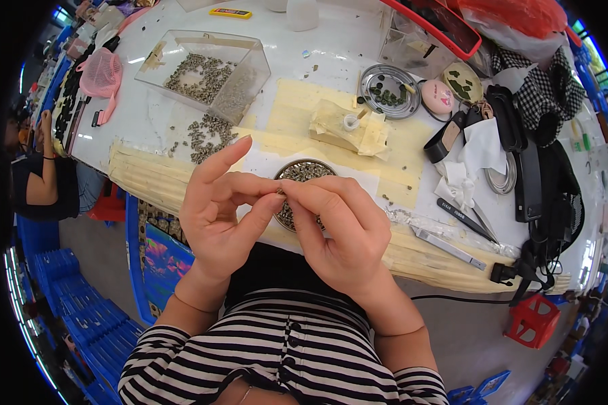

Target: Assembling small mechanical parts at a factory workbench.

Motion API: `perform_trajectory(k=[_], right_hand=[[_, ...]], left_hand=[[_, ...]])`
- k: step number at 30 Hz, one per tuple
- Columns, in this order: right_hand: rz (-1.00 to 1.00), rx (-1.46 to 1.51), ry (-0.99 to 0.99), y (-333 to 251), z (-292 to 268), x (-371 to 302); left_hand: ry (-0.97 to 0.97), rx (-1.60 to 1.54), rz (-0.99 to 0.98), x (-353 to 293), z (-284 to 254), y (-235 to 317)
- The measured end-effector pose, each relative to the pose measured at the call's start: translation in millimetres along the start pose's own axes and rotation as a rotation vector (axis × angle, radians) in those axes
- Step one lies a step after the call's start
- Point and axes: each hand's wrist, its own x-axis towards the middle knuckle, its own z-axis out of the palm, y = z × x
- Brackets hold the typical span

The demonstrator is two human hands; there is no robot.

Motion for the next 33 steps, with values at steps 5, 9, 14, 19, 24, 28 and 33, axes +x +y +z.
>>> perform_trajectory(k=[5,9,14,19,24,28,33], right_hand=[[0.016,0.005,-0.011,-0.9,-0.4,-0.1],[0.027,0.005,-0.034,-2.9,-1.4,1.1],[-0.008,0.019,-0.028,-0.4,-0.3,1.9],[0.012,0.024,-0.020,-0.8,-1.1,1.1],[0.015,0.035,-0.021,-0.7,-1.6,1.0],[0.030,0.046,-0.040,-1.1,-3.1,1.4],[0.009,0.040,-0.031,0.3,-2.6,1.3]], left_hand=[[-0.028,-0.236,-0.175,-1.2,-4.4,-1.0],[-0.036,-0.287,-0.237,-3.2,-5.5,-1.3],[-0.047,-0.144,-0.124,-3.2,-4.8,-5.9],[-0.021,-0.149,-0.184,-3.3,-1.9,-2.3],[-0.035,-0.011,-0.064,-0.9,-3.0,-3.6],[-0.076,0.133,0.121,5.3,-6.0,-6.4],[-0.037,0.172,0.146,4.3,-3.0,-8.2]])
